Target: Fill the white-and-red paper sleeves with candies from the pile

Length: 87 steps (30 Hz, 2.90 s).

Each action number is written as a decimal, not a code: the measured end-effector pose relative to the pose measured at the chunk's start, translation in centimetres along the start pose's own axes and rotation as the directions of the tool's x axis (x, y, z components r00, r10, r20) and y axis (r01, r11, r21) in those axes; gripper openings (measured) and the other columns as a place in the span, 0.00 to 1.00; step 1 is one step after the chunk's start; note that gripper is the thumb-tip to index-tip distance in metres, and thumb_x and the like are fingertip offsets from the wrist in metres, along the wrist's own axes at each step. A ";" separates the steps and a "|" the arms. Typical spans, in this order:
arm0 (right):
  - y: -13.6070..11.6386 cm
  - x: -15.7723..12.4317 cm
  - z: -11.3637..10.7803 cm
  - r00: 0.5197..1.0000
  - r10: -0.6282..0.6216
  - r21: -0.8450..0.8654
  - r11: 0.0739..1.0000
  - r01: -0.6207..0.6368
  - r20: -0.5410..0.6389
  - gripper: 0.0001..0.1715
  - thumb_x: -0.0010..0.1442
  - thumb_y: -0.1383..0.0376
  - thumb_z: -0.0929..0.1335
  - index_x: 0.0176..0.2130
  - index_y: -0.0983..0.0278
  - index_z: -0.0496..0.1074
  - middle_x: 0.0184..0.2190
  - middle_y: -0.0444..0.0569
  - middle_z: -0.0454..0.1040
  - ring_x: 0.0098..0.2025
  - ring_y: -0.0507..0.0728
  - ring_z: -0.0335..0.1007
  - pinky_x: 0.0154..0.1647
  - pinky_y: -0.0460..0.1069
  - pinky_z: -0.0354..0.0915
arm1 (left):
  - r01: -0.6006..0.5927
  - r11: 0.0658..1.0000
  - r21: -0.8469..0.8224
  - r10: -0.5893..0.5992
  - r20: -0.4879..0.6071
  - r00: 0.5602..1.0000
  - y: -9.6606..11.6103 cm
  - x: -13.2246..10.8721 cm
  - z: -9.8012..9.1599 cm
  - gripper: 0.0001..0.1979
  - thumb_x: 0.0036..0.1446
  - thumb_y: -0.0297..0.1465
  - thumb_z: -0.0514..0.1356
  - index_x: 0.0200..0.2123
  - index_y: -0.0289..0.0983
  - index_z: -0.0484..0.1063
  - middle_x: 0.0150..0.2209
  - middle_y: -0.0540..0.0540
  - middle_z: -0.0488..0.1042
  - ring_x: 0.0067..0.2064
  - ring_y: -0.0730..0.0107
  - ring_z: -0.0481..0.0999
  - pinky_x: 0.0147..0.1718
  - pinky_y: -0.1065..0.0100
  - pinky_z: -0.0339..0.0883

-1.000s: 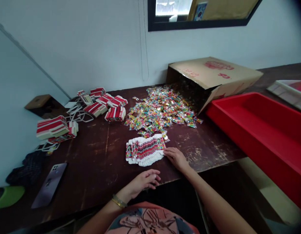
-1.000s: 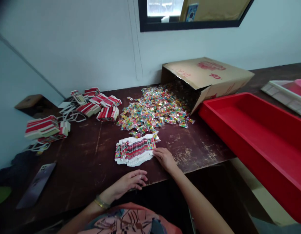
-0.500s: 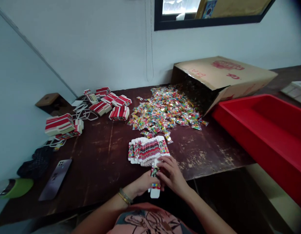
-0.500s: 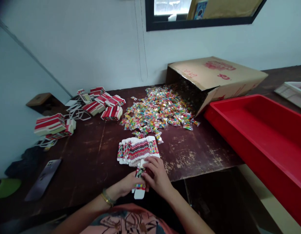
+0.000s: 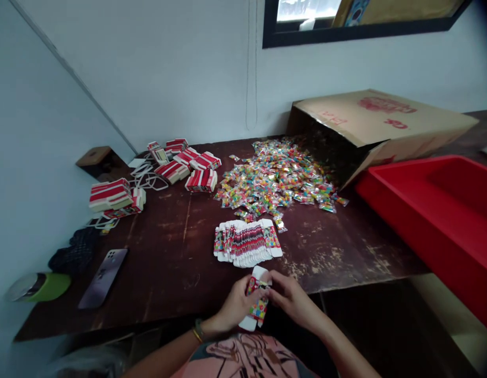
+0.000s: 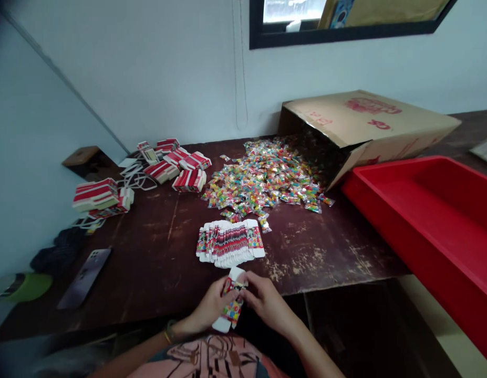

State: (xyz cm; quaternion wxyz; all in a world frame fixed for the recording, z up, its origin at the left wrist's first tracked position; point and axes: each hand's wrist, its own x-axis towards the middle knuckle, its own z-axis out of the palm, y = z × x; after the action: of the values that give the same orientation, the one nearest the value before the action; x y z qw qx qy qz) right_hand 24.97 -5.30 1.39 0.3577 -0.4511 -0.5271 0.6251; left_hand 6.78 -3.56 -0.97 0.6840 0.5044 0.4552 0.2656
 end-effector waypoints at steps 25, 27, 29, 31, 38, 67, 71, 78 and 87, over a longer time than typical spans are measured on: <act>1.8 -0.3 4.1 0.998 0.028 -0.028 0.999 -0.026 0.054 0.25 0.64 0.55 0.62 0.25 0.66 0.76 0.31 0.47 0.70 0.32 0.51 0.66 0.34 0.47 0.66 | 0.372 0.825 -0.426 -0.334 0.163 0.928 0.1 -3.3 -1.4 0.25 0.47 0.30 0.60 0.50 0.37 0.63 0.43 0.44 0.72 0.41 0.65 0.72 0.43 0.63 0.62; 2.3 -0.1 4.7 0.999 0.030 -0.025 0.999 -0.029 0.039 0.24 0.64 0.54 0.63 0.27 0.66 0.77 0.32 0.48 0.72 0.34 0.53 0.68 0.37 0.49 0.66 | 0.364 0.807 -0.464 -0.314 0.185 0.931 -0.6 -3.3 -1.9 0.24 0.46 0.30 0.59 0.49 0.36 0.65 0.44 0.42 0.72 0.43 0.62 0.72 0.45 0.62 0.61; 2.5 0.2 5.2 0.999 0.040 -0.049 0.998 -0.040 0.007 0.18 0.60 0.55 0.67 0.32 0.65 0.78 0.34 0.49 0.74 0.37 0.55 0.70 0.40 0.49 0.67 | 0.351 0.786 -0.510 -0.276 0.219 0.936 -1.2 -3.5 -2.4 0.24 0.46 0.30 0.59 0.50 0.36 0.65 0.45 0.41 0.72 0.47 0.60 0.71 0.47 0.60 0.61; 2.5 0.3 5.5 1.000 0.007 -0.122 0.993 -0.008 -0.012 0.14 0.60 0.57 0.67 0.36 0.63 0.79 0.34 0.49 0.74 0.38 0.55 0.71 0.40 0.49 0.67 | 0.335 0.781 -0.528 -0.230 0.255 0.939 -1.9 -3.6 -2.9 0.28 0.43 0.28 0.59 0.52 0.39 0.65 0.48 0.42 0.71 0.50 0.58 0.70 0.48 0.59 0.61; 1.7 -0.3 4.4 0.932 -0.255 -0.599 0.715 0.361 0.257 0.17 0.63 0.64 0.64 0.51 0.57 0.72 0.43 0.52 0.72 0.46 0.58 0.66 0.46 0.54 0.65 | 0.246 0.881 -0.404 -0.143 0.269 0.952 -3.8 -3.7 -3.8 0.37 0.41 0.19 0.59 0.57 0.44 0.60 0.54 0.46 0.66 0.52 0.63 0.68 0.48 0.65 0.60; 9.3 -5.4 -2.4 0.904 -0.418 -0.813 0.555 0.176 -0.089 0.23 0.63 0.64 0.63 0.58 0.55 0.64 0.53 0.54 0.69 0.54 0.63 0.64 0.54 0.63 0.60 | 0.172 0.903 -0.393 -0.192 -0.012 0.981 0.9 -1.1 -5.3 0.14 0.54 0.35 0.59 0.41 0.32 0.70 0.35 0.41 0.77 0.33 0.68 0.74 0.31 0.69 0.64; 5.8 -3.9 1.2 0.902 -0.335 -0.505 0.847 0.164 -0.270 0.15 0.64 0.65 0.62 0.51 0.59 0.66 0.42 0.51 0.74 0.42 0.57 0.71 0.43 0.52 0.68 | 0.231 0.923 -0.309 -0.226 0.054 0.973 0.6 0.1 -2.4 0.18 0.47 0.30 0.64 0.43 0.32 0.72 0.40 0.41 0.77 0.38 0.66 0.75 0.39 0.66 0.67; -1.3 2.2 -0.7 0.892 -0.339 -0.486 0.858 0.164 -0.298 0.04 0.62 0.63 0.65 0.38 0.61 0.67 0.34 0.48 0.71 0.37 0.55 0.67 0.39 0.49 0.65 | 0.240 0.958 -0.156 -0.198 0.245 0.949 1.2 -0.6 -1.6 0.29 0.44 0.26 0.67 0.52 0.34 0.66 0.39 0.43 0.76 0.36 0.66 0.76 0.34 0.66 0.70; -1.5 1.7 0.5 0.952 -0.305 -0.537 0.800 0.265 0.016 0.12 0.64 0.61 0.63 0.40 0.58 0.75 0.56 0.51 0.63 0.57 0.62 0.57 0.57 0.59 0.55 | 0.192 0.956 -0.222 -0.161 0.149 0.976 1.0 -0.6 -1.4 0.24 0.49 0.36 0.64 0.50 0.36 0.67 0.31 0.48 0.71 0.30 0.71 0.72 0.20 0.74 0.69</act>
State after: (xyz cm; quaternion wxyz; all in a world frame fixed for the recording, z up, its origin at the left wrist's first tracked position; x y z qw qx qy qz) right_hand 23.89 -3.59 2.54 0.3264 -0.4700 -0.7286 0.3765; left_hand 5.32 -3.08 0.08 0.7878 0.3933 0.4188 0.2222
